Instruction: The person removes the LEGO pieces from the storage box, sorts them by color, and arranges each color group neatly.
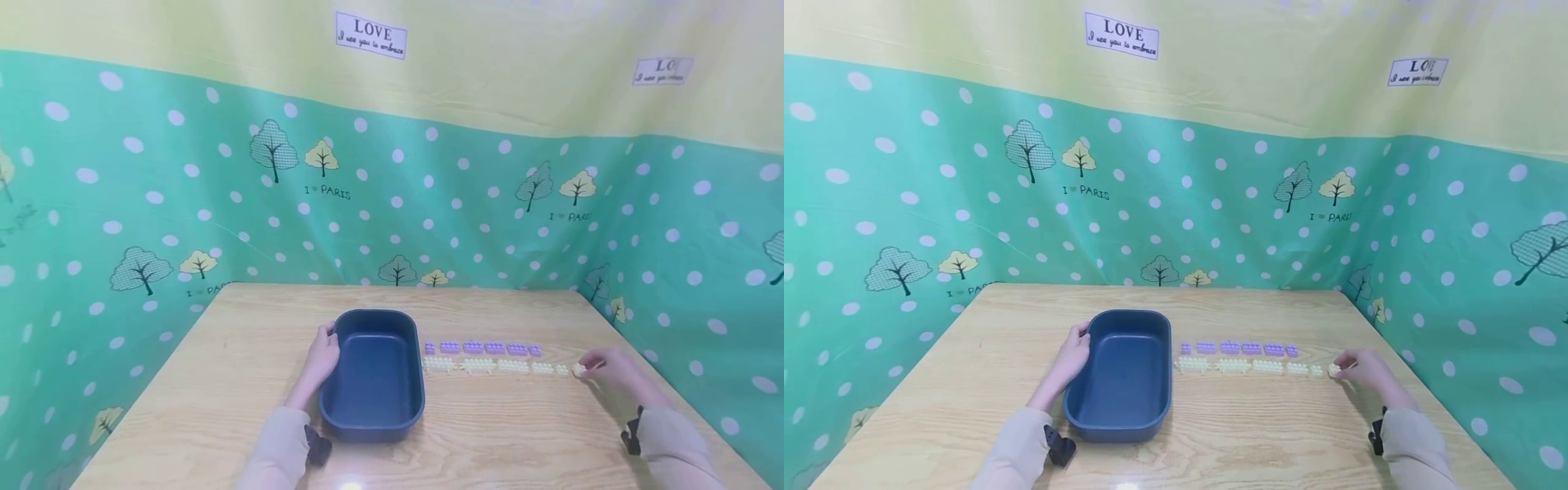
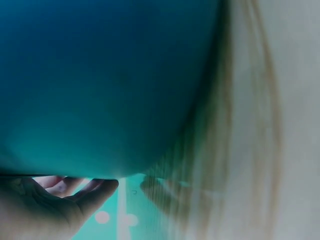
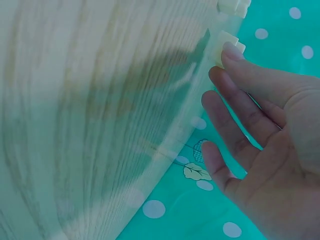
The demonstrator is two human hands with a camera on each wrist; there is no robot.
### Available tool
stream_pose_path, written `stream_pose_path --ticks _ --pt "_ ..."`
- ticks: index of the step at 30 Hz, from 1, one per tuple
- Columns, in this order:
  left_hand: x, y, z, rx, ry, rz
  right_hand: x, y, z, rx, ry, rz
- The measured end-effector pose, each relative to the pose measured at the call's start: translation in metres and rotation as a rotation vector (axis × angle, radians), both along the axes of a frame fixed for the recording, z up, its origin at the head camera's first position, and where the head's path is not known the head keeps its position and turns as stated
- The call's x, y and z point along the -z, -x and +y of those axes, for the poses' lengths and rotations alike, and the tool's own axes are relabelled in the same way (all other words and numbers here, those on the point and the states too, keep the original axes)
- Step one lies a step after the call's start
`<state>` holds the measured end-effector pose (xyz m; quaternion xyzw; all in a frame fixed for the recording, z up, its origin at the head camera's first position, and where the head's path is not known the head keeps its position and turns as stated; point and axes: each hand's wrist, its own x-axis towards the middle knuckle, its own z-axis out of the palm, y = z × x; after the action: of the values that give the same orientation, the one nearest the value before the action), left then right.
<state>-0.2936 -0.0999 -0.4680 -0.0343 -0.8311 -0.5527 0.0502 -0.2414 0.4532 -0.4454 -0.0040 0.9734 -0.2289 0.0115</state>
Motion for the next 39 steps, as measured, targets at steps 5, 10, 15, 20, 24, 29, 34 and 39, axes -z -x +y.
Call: stream_pose_path --ticks 5,10,15,20,24,29,34,39 --pt "0.001 0.001 0.002 0.003 -0.002 0.000 0.004 0.000 0.003 -0.014 -0.015 0.008" --pt "0.001 -0.001 0.002 0.000 -0.001 -0.002 0.005 0.001 0.003 -0.035 -0.036 0.024" --pt "0.001 0.000 0.004 0.000 -0.002 -0.001 0.004 0.001 0.003 -0.026 -0.041 0.020" --pt "0.002 0.002 0.005 0.000 -0.001 -0.003 0.005 0.000 0.003 -0.032 -0.026 0.021" --pt "0.003 0.002 0.006 0.003 0.006 -0.005 0.006 -0.001 0.004 -0.045 -0.028 0.033" --pt "0.005 0.005 0.007 -0.002 0.013 0.009 0.010 -0.002 0.002 -0.030 -0.003 0.048" --pt "0.007 0.007 0.006 -0.017 0.007 0.017 0.010 0.000 0.000 -0.040 0.021 0.063" --pt "0.008 0.009 0.000 -0.028 -0.027 -0.006 -0.001 0.003 -0.011 -0.017 0.003 0.173"
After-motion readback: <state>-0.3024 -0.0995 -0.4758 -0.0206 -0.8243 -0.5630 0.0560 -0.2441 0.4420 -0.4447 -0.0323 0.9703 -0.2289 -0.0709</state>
